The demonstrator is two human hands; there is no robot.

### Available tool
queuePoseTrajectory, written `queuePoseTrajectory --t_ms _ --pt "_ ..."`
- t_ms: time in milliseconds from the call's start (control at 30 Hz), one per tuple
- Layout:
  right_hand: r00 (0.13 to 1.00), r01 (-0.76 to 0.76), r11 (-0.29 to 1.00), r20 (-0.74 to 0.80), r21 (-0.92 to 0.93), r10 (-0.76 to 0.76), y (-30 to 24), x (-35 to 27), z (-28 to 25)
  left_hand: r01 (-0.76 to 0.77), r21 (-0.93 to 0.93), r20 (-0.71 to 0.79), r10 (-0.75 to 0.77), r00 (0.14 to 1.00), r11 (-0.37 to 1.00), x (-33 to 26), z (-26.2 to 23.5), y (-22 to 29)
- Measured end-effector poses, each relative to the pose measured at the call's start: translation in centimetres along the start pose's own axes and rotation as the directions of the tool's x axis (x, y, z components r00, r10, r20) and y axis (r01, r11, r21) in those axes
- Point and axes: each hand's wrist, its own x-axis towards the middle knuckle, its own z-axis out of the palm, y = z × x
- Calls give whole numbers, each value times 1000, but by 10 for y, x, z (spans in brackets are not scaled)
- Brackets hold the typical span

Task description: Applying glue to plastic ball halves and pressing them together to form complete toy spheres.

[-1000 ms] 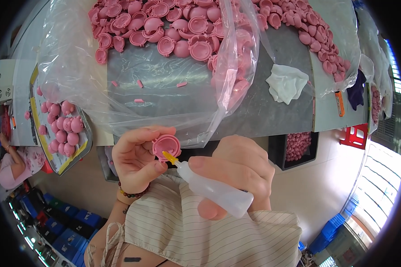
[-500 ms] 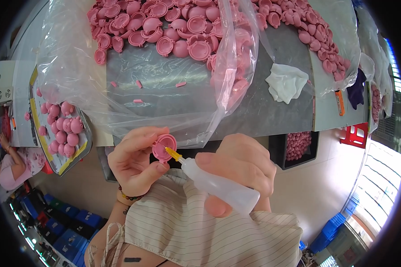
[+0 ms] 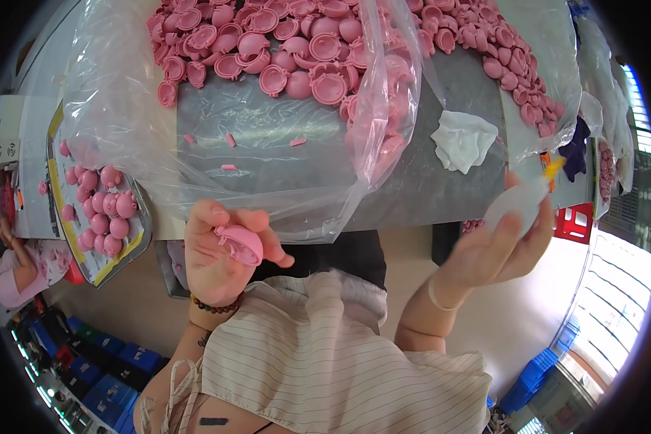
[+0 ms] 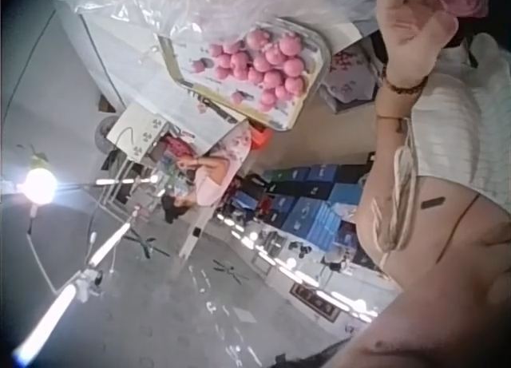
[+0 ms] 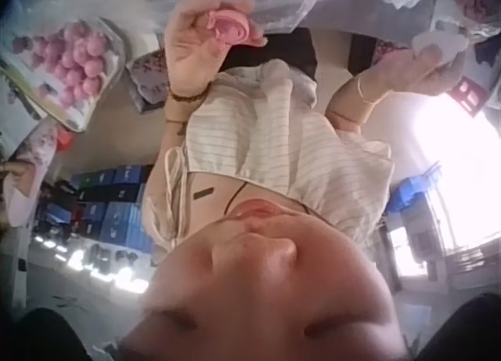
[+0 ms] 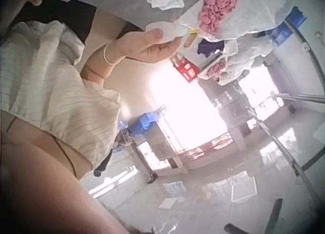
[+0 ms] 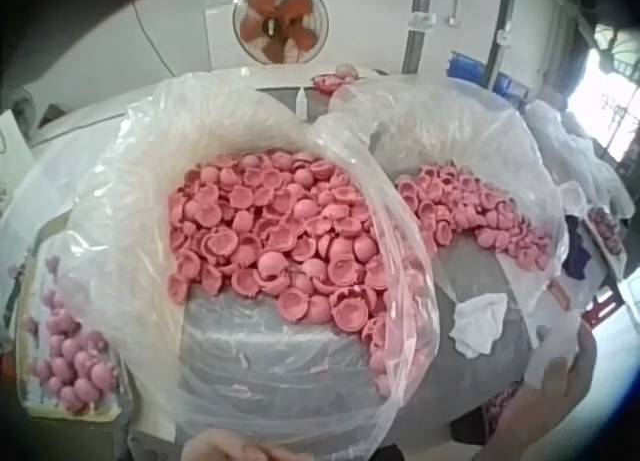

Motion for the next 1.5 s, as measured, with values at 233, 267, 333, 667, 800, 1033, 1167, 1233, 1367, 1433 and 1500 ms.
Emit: queuePoseTrajectory --t_ms 233,267,333,667,800,1033,1167,1233,1367,1433,1500 --pt "960 -254 830 -26 -497 279 85 60 -76 181 -214 56 -173 983 960 6 -6 -1" --pt "933 -335 785 -67 -520 354 89 62 -82 184 -221 72 -172 983 958 6 -4 1" --pt "963 -253 811 -60 -527 262 96 60 -81 144 -176 17 -143 990 974 5 -2 3" --pt "815 322 761 574 -563 80 50 96 18 135 27 -26 -134 991 991 5 -1 4" --pt "690 465 737 723 -490 45 83 105 30 134 48 -23 -133 991 990 -1 -4 0" --pt "736 288 795 655 -534 174 83 100 26 124 79 -24 -122 992 989 1 -6 5" --pt "746 288 739 627 -609 227 75 96 27 81 131 -15 -80 997 988 2 -2 6" --pt "734 210 711 588 -671 339 66 95 29 57 159 -14 -55 998 986 2 1 7" --pt "823 7 930 531 -368 204 34 80 37 67 202 -59 -57 997 977 1 0 10" --pt "825 -120 991 562 63 64 -15 56 35 80 289 -56 -66 996 954 5 6 8" --pt "752 -132 952 653 275 -85 -53 20 35 37 376 -43 -23 999 926 8 11 5"
